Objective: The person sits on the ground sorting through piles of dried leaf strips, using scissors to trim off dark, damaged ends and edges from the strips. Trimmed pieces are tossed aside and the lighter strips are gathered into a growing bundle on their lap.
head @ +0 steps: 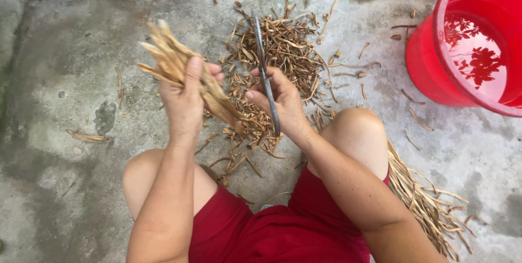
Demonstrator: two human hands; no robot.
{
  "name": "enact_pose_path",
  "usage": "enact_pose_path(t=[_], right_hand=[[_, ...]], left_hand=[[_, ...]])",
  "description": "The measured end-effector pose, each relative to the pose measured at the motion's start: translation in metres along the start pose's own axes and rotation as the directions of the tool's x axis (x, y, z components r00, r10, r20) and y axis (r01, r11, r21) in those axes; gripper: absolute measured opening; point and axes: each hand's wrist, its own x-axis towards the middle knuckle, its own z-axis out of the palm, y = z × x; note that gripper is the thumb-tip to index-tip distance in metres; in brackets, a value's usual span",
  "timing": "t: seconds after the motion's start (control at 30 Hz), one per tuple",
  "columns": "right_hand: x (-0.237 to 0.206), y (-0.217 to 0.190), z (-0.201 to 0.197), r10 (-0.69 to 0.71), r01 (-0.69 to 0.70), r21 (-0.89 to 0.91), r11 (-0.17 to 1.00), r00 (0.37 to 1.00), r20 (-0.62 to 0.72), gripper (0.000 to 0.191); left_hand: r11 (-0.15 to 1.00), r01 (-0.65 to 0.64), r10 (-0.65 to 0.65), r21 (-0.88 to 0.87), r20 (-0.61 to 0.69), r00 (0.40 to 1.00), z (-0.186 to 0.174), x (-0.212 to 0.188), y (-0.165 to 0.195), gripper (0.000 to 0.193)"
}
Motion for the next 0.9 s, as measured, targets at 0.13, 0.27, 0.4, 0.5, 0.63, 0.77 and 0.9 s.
enact_pose_path(t=[0.13, 0.27, 0.4, 0.5, 0.63, 0.77, 0.9], right_hand=[[-0.001, 0.006, -0.001, 0.046, -0.045, -0.045, 0.998, 0.999, 0.028, 0.041], [0.0, 0.011, 0.0, 0.082, -0.08, -0.037, 0.996, 0.995, 0.049, 0.043], [0.0, 0.013, 0.0, 0.104, -0.1, -0.069, 0.993, 0.993, 0.061, 0.044], [-0.001, 0.013, 0.002, 0.095, -0.089, -0.074, 0.993, 0.993, 0.072, 0.043], [-0.006, 0.008, 0.006, 0.129, -0.125, -0.13, 0.984, 0.991, 0.021, 0.047], [-0.017, -0.002, 0.006, 0.1, -0.097, -0.126, 0.987, 0.995, 0.014, 0.046], [-0.038, -0.013, 0.005, 0.042, -0.041, -0.103, 0.994, 0.999, 0.008, 0.045]], left_hand=[[0.984, -0.173, 0.175, 0.038, -0.049, 0.983, -0.018, 0.004, 0.008, 0.016], [0.968, -0.239, 0.247, 0.077, -0.137, 0.959, -0.032, 0.008, 0.011, 0.015], [0.958, -0.258, 0.276, 0.124, -0.167, 0.947, -0.04, 0.01, 0.015, 0.013], [0.953, -0.279, 0.296, 0.121, -0.154, 0.943, -0.041, 0.008, 0.018, 0.014], [0.952, -0.293, 0.302, 0.085, -0.133, 0.944, -0.039, 0.0, 0.023, 0.013], [0.963, -0.269, 0.267, -0.011, -0.103, 0.958, -0.037, -0.006, 0.027, 0.013], [0.959, -0.27, 0.269, -0.082, -0.017, 0.963, -0.027, -0.011, 0.026, 0.014]])
